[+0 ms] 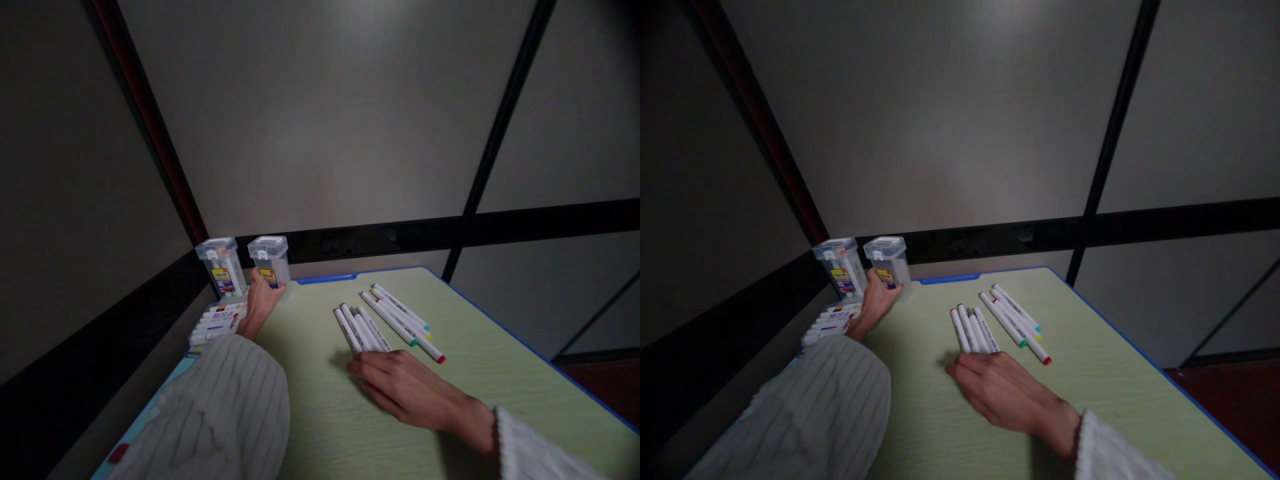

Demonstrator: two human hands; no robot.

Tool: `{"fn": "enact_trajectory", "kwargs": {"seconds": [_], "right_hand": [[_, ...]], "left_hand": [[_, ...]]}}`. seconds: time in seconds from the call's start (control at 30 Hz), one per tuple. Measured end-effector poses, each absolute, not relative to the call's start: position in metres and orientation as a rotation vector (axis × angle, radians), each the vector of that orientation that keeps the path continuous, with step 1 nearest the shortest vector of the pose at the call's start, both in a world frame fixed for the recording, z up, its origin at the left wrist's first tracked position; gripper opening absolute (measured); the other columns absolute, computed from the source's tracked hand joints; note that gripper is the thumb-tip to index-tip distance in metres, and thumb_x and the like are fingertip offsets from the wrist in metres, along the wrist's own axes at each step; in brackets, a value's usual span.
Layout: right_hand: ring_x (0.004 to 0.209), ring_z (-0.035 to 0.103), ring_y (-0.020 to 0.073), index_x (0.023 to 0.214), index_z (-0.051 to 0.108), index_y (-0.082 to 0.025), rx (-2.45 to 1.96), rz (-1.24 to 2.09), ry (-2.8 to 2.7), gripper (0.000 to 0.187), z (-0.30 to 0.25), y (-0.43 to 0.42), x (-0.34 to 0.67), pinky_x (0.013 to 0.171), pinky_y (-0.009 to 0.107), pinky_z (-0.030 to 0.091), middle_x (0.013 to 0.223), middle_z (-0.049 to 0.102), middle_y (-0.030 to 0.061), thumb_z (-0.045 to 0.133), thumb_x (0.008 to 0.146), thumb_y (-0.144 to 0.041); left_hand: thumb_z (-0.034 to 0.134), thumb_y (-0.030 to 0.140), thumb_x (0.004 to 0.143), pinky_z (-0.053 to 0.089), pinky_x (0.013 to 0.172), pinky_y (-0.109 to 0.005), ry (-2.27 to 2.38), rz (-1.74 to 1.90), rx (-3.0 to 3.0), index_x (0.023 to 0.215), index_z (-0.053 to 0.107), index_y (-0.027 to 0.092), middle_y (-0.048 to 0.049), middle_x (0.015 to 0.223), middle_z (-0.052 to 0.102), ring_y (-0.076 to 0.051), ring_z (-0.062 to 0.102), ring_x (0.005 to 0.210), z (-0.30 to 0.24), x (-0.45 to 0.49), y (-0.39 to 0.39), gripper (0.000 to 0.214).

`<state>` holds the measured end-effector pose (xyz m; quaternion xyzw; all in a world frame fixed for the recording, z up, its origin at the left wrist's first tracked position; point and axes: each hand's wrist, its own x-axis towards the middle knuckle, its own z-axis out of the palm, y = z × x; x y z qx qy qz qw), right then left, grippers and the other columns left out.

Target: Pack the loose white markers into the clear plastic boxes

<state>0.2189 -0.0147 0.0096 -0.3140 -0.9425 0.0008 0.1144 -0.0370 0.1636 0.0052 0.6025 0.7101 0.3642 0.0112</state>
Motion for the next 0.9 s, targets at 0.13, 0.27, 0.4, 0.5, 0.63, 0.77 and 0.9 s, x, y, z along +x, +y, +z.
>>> {"fn": "enact_trajectory", "kwargs": {"seconds": [0.13, 0.27, 0.4, 0.5, 0.63, 0.77, 0.9], "right_hand": [[0.072, 0.056, 0.0162, 0.107, 0.048, -0.015, -0.926, -0.033, -2.760, 0.024, 0.009, -0.014, 0.219, 0.061, 0.030, 0.045, 0.088, 0.059, 0.0060, 0.033, 0.089, -0.017], [0.073, 0.056, 0.0162, 0.108, 0.048, -0.014, -0.899, -0.058, -2.765, 0.025, 0.009, -0.015, 0.218, 0.061, 0.029, 0.046, 0.090, 0.059, 0.0066, 0.032, 0.089, -0.017], [0.071, 0.056, 0.0154, 0.108, 0.048, -0.014, -0.862, -0.054, -2.785, 0.026, 0.010, -0.019, 0.213, 0.063, 0.029, 0.046, 0.088, 0.060, 0.0063, 0.031, 0.090, -0.016], [0.073, 0.056, 0.0159, 0.108, 0.048, -0.014, -0.834, -0.040, -2.793, 0.025, 0.010, -0.021, 0.210, 0.064, 0.030, 0.047, 0.089, 0.060, 0.0065, 0.031, 0.090, -0.017], [0.076, 0.057, 0.0165, 0.108, 0.049, -0.015, -0.802, -0.026, -2.786, 0.026, 0.007, -0.020, 0.209, 0.067, 0.030, 0.048, 0.092, 0.061, 0.0078, 0.031, 0.089, -0.017], [0.080, 0.058, 0.0174, 0.112, 0.047, -0.015, -0.799, 0.007, -2.773, 0.028, 0.005, -0.019, 0.210, 0.069, 0.032, 0.049, 0.095, 0.061, 0.0091, 0.032, 0.089, -0.018], [0.079, 0.058, 0.0174, 0.111, 0.048, -0.016, -0.803, 0.032, -2.754, 0.027, 0.006, -0.020, 0.210, 0.069, 0.032, 0.049, 0.093, 0.061, 0.0085, 0.032, 0.089, -0.017]], "left_hand": [[0.065, 0.034, 0.066, 0.048, 0.068, -0.033, 2.190, 1.144, 1.894, 0.123, 0.025, 0.010, -0.0196, 0.101, 0.062, -0.030, 0.063, 0.090, 0.005, -0.031, 0.151, 0.073], [0.065, 0.034, 0.066, 0.048, 0.070, -0.033, 2.159, 1.159, 1.907, 0.123, 0.024, 0.010, -0.0191, 0.101, 0.062, -0.028, 0.063, 0.090, 0.003, -0.027, 0.140, 0.074], [0.065, 0.034, 0.065, 0.048, 0.071, -0.033, 2.148, 1.161, 1.903, 0.123, 0.024, 0.010, -0.0182, 0.101, 0.062, -0.028, 0.062, 0.091, 0.002, -0.022, 0.128, 0.075], [0.065, 0.035, 0.065, 0.048, 0.071, -0.033, 2.147, 1.152, 1.891, 0.124, 0.024, 0.011, -0.0168, 0.101, 0.062, -0.028, 0.062, 0.091, 0.003, -0.018, 0.118, 0.076], [0.065, 0.034, 0.064, 0.048, 0.072, -0.034, 2.136, 1.142, 1.872, 0.124, 0.025, 0.012, -0.0163, 0.101, 0.062, -0.029, 0.062, 0.091, 0.004, -0.013, 0.105, 0.076], [0.066, 0.032, 0.063, 0.048, 0.071, -0.037, 2.095, 1.160, 1.874, 0.125, 0.025, 0.011, -0.0175, 0.099, 0.062, -0.030, 0.062, 0.089, 0.003, -0.010, 0.091, 0.077], [0.068, 0.027, 0.061, 0.048, 0.072, -0.036, 1.988, 1.208, 1.907, 0.123, 0.027, 0.013, -0.0146, 0.098, 0.063, -0.028, 0.063, 0.088, -0.001, -0.011, 0.077, 0.076]]}}
